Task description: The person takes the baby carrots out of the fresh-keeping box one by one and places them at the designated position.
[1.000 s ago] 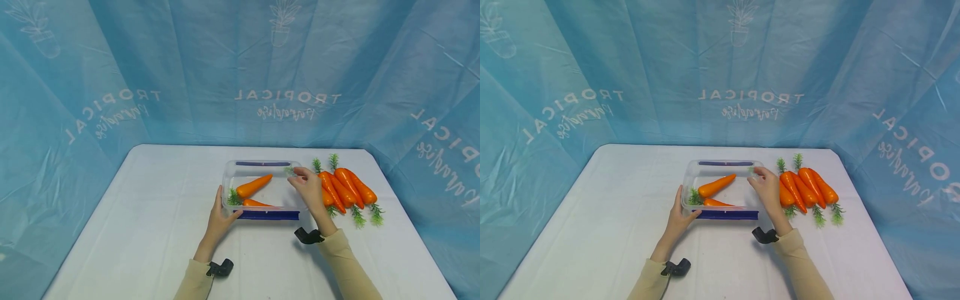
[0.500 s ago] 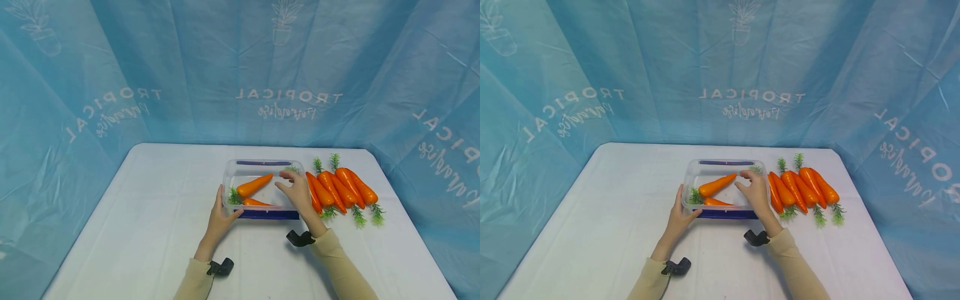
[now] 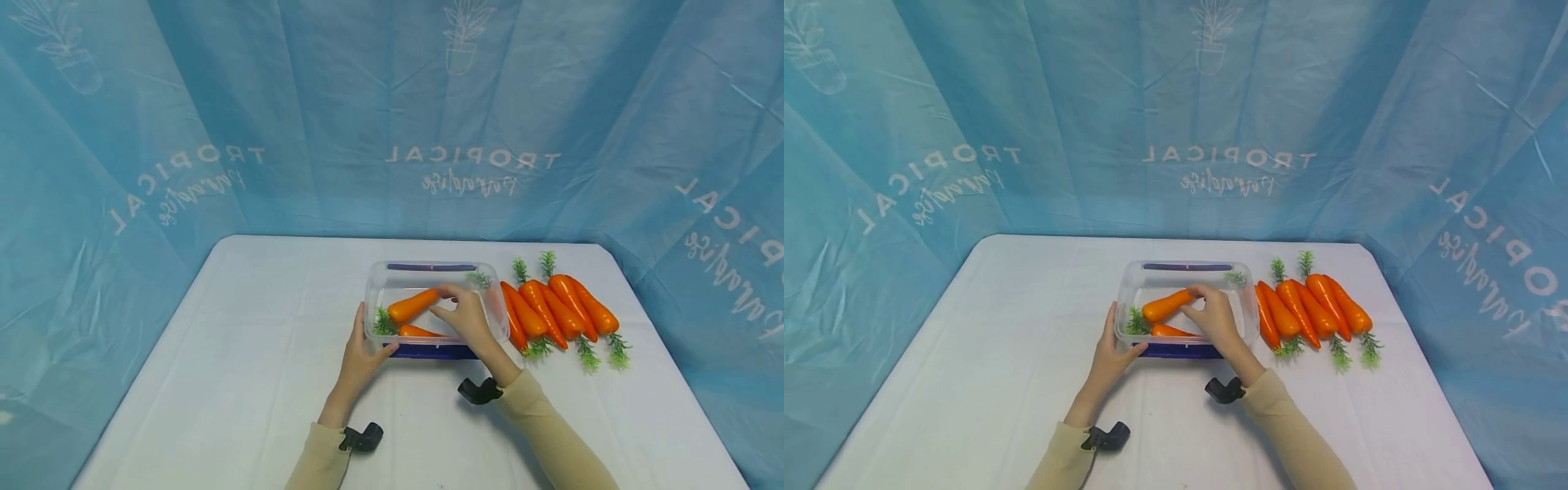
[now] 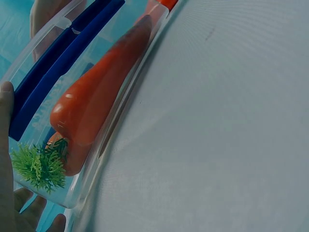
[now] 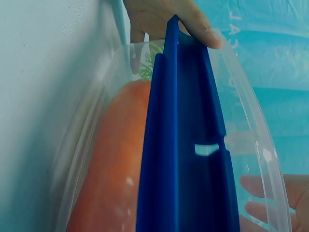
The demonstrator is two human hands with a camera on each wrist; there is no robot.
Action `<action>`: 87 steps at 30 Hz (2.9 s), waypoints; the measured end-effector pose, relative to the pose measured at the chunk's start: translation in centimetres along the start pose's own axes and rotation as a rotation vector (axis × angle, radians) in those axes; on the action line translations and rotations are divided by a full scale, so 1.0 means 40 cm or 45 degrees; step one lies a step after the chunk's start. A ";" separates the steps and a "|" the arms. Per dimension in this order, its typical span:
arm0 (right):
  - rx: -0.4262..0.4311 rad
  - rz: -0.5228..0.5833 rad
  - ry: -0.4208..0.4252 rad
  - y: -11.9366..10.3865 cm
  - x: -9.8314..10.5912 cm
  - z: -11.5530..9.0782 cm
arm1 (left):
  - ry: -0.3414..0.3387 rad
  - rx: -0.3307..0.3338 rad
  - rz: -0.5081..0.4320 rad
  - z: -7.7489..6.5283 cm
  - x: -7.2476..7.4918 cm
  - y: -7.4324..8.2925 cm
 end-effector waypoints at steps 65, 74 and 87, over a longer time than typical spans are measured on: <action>-0.147 0.041 -0.809 0.040 -0.144 -0.015 | -0.057 0.056 -0.008 -0.018 0.017 0.091; -0.121 0.058 -0.796 0.042 -0.142 -0.011 | -0.053 0.086 -0.011 -0.023 0.018 0.097; -0.091 0.025 -0.567 0.046 -0.105 0.003 | -0.054 0.073 -0.037 -0.013 0.008 0.073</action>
Point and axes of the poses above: each hand's wrist, its own z-axis towards the middle knuckle, its own x-axis out of the back of the hand, y = z × x, the point moved 8 cm from there along z, towards the middle knuckle, and after that the axes turned 1 degree about y, right-handed, at the moved point
